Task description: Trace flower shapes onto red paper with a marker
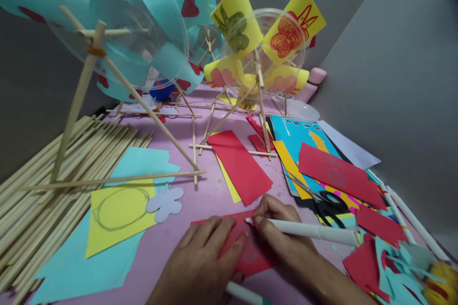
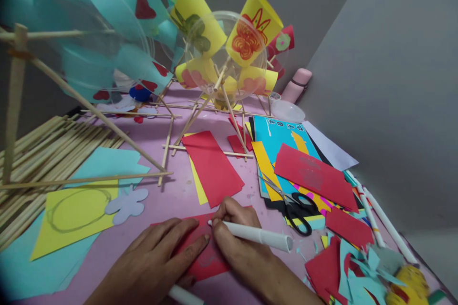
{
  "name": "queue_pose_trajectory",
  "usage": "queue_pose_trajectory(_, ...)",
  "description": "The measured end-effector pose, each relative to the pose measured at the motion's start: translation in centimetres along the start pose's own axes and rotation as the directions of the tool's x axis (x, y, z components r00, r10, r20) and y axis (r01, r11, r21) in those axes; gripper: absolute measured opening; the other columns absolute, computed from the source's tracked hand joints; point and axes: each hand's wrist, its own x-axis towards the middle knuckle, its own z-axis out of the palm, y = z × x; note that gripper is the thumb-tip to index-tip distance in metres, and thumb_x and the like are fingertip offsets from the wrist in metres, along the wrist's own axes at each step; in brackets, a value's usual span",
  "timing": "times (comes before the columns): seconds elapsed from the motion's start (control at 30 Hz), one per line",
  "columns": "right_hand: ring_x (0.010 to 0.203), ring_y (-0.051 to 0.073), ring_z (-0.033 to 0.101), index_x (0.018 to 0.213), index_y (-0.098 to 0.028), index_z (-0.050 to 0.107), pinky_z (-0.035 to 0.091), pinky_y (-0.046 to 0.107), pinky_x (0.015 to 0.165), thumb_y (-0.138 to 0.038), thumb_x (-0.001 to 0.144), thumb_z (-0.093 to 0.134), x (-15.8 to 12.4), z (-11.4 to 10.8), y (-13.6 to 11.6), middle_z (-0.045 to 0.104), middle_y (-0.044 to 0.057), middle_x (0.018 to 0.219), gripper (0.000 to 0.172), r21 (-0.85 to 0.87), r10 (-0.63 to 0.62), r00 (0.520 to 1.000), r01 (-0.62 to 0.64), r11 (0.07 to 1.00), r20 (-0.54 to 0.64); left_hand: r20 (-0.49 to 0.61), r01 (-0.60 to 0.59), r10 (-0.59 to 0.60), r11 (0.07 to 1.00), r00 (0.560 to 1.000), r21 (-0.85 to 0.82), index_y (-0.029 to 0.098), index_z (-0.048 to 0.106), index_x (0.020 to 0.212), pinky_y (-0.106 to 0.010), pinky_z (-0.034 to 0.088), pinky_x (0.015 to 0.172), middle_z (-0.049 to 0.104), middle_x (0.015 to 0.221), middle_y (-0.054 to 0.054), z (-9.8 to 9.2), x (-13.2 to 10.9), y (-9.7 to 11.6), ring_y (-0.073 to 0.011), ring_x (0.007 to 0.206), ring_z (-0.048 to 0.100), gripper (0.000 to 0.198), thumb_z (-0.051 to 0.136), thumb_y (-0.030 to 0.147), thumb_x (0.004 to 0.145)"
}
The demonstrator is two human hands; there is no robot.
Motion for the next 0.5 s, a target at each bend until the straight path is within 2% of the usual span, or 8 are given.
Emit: queue_pose_trajectory(0.5, 0.052, 0.013, 0.041, 0.064, -0.022, 0.045, 0.029, 0.024, 0.049, -0.022, 0.077, 0.044, -0.2, -0.07, -0.1, 0.046, -0.005, 0.056, 0.013, -0.06, -0.026, 0.999, 0.024, 0.998, -0.032, -0.009, -0.005, 0.005, 1.0, 1.0, 0.016, 0.026, 0.056, 0.119, -0.038, 0.046, 0.084, 0.061, 0.119, -0.004, -0.06, 0.05, 0.04, -0.0238, 0.103, 0.055, 0.029, 0.054, 0.029, 0.09)
